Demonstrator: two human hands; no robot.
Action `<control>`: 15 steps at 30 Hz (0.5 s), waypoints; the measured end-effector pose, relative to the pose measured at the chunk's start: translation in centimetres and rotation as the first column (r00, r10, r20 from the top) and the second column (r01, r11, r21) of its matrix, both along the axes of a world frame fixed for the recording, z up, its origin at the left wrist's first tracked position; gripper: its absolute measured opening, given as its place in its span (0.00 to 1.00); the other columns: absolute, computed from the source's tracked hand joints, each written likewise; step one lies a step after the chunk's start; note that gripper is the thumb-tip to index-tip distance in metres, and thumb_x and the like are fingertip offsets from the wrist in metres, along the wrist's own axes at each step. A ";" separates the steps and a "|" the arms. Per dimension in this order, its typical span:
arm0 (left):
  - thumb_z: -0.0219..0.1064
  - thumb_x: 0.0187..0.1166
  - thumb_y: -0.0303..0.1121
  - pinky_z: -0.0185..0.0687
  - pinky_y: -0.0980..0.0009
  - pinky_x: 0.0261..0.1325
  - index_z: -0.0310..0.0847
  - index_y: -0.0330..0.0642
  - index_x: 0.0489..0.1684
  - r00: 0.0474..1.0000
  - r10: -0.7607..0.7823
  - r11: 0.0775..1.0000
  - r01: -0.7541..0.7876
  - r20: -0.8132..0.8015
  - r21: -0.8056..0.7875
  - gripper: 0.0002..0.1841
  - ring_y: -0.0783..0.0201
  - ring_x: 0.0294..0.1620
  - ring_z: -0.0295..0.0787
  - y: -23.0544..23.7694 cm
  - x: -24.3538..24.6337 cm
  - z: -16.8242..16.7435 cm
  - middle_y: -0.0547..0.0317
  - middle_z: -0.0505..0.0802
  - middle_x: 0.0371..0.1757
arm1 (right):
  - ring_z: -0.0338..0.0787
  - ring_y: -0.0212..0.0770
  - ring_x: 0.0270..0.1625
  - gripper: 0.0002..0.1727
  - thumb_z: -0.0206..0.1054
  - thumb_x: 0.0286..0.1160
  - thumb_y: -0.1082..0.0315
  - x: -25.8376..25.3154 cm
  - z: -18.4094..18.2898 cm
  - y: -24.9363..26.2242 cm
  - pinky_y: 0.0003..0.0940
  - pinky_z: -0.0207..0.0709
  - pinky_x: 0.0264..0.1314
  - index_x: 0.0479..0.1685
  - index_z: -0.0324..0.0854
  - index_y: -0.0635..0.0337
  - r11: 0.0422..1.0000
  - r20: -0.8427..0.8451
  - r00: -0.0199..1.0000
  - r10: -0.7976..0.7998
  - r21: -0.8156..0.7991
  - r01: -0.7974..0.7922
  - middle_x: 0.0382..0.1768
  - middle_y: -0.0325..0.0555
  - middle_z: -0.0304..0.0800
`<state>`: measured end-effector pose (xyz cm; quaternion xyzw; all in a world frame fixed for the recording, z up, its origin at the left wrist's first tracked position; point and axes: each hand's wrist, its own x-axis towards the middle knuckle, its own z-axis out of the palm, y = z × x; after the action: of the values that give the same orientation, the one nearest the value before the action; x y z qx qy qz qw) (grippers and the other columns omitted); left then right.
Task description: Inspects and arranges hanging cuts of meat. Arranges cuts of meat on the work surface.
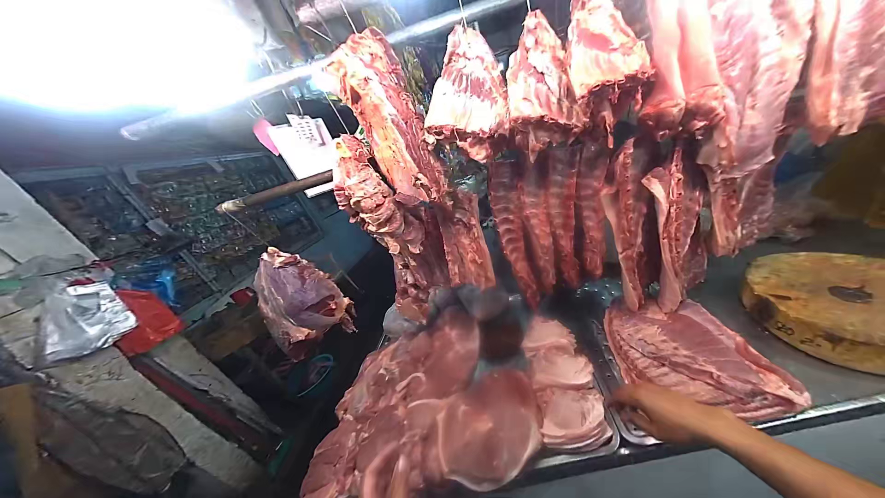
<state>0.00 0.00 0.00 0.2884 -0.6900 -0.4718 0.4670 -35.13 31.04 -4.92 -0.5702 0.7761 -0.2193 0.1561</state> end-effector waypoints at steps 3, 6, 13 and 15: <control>0.59 0.86 0.28 0.93 0.60 0.50 0.72 0.28 0.73 0.981 -0.195 0.981 0.195 -0.016 -0.022 0.20 0.57 0.49 0.94 0.7 -9.2 6.6 0.42 0.91 0.59 | 0.89 0.53 0.66 0.21 0.62 0.83 0.66 -5.4 10.2 -0.3 0.58 0.82 0.70 0.74 0.82 0.50 0.945 -0.231 0.963 -0.140 -0.320 0.061 0.66 0.54 0.88; 0.60 0.84 0.28 0.95 0.61 0.45 0.75 0.31 0.71 0.939 -0.334 0.942 0.335 -0.083 0.002 0.19 0.56 0.45 0.96 1.6 -16.1 10.8 0.45 0.93 0.57 | 0.87 0.56 0.69 0.23 0.61 0.81 0.65 -10.3 21.2 -0.8 0.56 0.85 0.65 0.75 0.81 0.47 0.794 -0.479 0.784 -0.394 -0.607 0.028 0.72 0.58 0.82; 0.59 0.85 0.30 0.93 0.60 0.48 0.76 0.33 0.71 0.889 -0.454 0.891 0.453 -0.053 -0.031 0.18 0.54 0.48 0.95 3.2 -26.6 17.3 0.46 0.93 0.58 | 0.76 0.67 0.78 0.24 0.63 0.81 0.65 -19.0 39.8 -6.0 0.65 0.78 0.67 0.76 0.81 0.38 0.797 -0.779 0.349 -0.521 -0.591 -0.127 0.82 0.62 0.70; 0.59 0.87 0.30 0.93 0.59 0.51 0.75 0.34 0.73 0.873 -0.485 0.873 0.487 -0.042 0.039 0.18 0.54 0.50 0.95 3.0 -28.2 18.5 0.45 0.92 0.59 | 0.76 0.71 0.77 0.19 0.61 0.84 0.67 -20.9 42.8 -7.7 0.69 0.75 0.66 0.70 0.83 0.47 0.852 -0.841 0.264 -0.473 -0.513 -0.106 0.78 0.65 0.74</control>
<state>-28.17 2.97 18.53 0.1097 -0.7214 -0.5951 0.3369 -56.00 23.38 37.92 -0.5058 0.6957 -0.0350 -0.5089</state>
